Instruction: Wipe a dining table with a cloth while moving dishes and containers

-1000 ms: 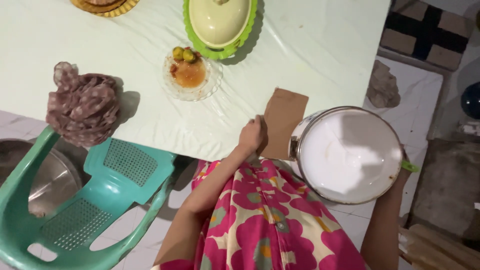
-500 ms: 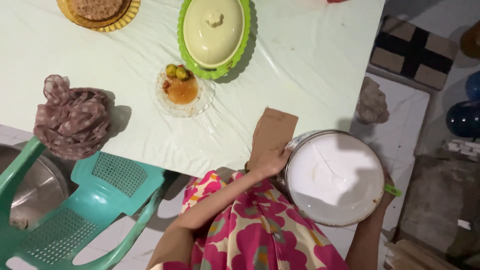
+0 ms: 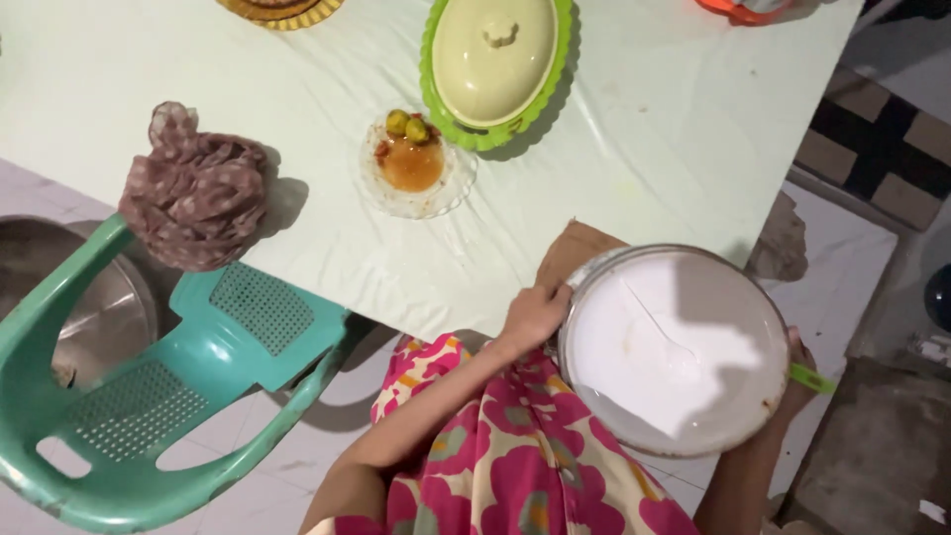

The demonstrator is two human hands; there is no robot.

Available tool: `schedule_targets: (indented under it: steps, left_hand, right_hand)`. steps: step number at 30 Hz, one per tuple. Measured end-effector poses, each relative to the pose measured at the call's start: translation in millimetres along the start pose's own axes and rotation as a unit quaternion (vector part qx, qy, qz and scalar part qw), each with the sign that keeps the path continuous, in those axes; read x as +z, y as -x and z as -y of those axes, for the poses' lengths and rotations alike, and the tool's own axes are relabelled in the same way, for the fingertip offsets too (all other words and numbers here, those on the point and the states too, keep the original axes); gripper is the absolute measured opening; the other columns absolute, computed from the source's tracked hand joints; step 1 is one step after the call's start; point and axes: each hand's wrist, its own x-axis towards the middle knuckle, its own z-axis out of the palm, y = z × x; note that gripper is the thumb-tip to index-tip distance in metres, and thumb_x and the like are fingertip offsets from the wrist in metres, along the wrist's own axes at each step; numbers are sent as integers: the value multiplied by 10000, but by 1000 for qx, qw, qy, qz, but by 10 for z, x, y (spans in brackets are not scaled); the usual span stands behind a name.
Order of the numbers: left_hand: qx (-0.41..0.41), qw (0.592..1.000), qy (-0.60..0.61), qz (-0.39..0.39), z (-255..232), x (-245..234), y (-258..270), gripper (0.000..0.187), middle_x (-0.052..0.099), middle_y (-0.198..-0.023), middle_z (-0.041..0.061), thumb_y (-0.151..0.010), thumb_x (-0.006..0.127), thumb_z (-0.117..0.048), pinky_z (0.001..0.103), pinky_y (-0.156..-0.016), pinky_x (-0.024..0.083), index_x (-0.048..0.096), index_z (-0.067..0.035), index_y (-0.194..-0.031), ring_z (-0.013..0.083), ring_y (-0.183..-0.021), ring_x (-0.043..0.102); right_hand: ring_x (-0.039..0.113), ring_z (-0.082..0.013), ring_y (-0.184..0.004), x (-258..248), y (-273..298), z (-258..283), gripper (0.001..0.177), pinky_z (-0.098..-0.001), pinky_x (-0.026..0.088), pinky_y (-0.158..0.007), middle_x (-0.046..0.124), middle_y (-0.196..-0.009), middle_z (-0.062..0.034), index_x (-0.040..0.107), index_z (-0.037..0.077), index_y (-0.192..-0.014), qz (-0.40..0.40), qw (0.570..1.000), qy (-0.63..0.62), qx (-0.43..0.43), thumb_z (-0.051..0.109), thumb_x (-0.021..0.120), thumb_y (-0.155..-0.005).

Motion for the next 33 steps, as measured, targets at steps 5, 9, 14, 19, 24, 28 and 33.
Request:
schedule_targets:
  steps: [5, 9, 14, 19, 24, 28, 33]
  left_hand:
    - [37, 998, 23, -38, 243, -265, -47, 640, 652, -1256, 333, -980, 349, -512, 579, -1112, 432, 633, -65, -1340, 507, -1288, 554]
    - [38, 994, 48, -96, 530, -353, -305, 594, 668, -1208, 338, -967, 374, -509, 593, -1079, 448, 653, -81, -1270, 519, -1257, 572]
    - [39, 992, 40, -111, 634, -492, -370, 679, 636, -1268, 367, -974, 351, -529, 595, -1121, 411, 579, -53, -1402, 525, -1302, 539]
    - [68, 992, -15, -106, 629, -500, -322, 572, 670, -1151, 367, -990, 336, -483, 600, -1048, 466, 635, -55, -1224, 551, -1207, 593]
    - [88, 991, -30, -95, 756, -519, -387, 549, 645, -1154, 407, -1002, 368, -470, 647, -1034, 444, 611, -24, -1211, 588, -1204, 569]
    - [89, 993, 22, -67, 933, -497, -220, 441, 696, -1027, 320, -1033, 384, -465, 595, -1001, 468, 598, -105, -1169, 531, -1129, 626]
    - [89, 989, 98, -63, 1344, -392, -253, 396, 739, -842, 144, -1042, 408, -441, 487, -908, 516, 650, -139, -1124, 359, -927, 709]
  right_hand:
    - [641, -291, -1154, -414, -878, -637, 324, -468, 452, -1026, 696, -1196, -155, 734, 58, -1215, 49, 975, -169, 132, 319, 648, -1043]
    - [688, -183, -1152, -48, -1044, -775, 241, -354, 500, -1019, 727, -1192, -98, 743, 100, -1160, 6, 987, -90, 133, 281, 696, -1008]
    - [735, -126, -866, 721, -631, -777, 285, -364, 573, -700, 749, -938, -19, 758, 107, -982, -151, 986, 64, -18, 286, 926, -836]
    - [754, -70, -833, 889, -447, -682, 235, -236, 590, -708, 761, -919, 18, 789, 190, -966, -168, 981, 96, -12, 359, 915, -862]
    - [687, -60, -940, 598, -907, -829, 306, -278, 553, -863, 734, -1019, 12, 769, 205, -1073, -128, 976, 177, -22, 456, 864, -925]
    - [687, -73, -983, 701, -799, -799, 294, -287, 566, -890, 724, -1058, 34, 761, 226, -1097, -139, 983, 117, 8, 464, 798, -928]
    - [686, -88, -1030, 638, -613, -758, 296, -297, 580, -921, 712, -1102, 60, 752, 250, -1124, -157, 985, 64, 39, 473, 723, -931]
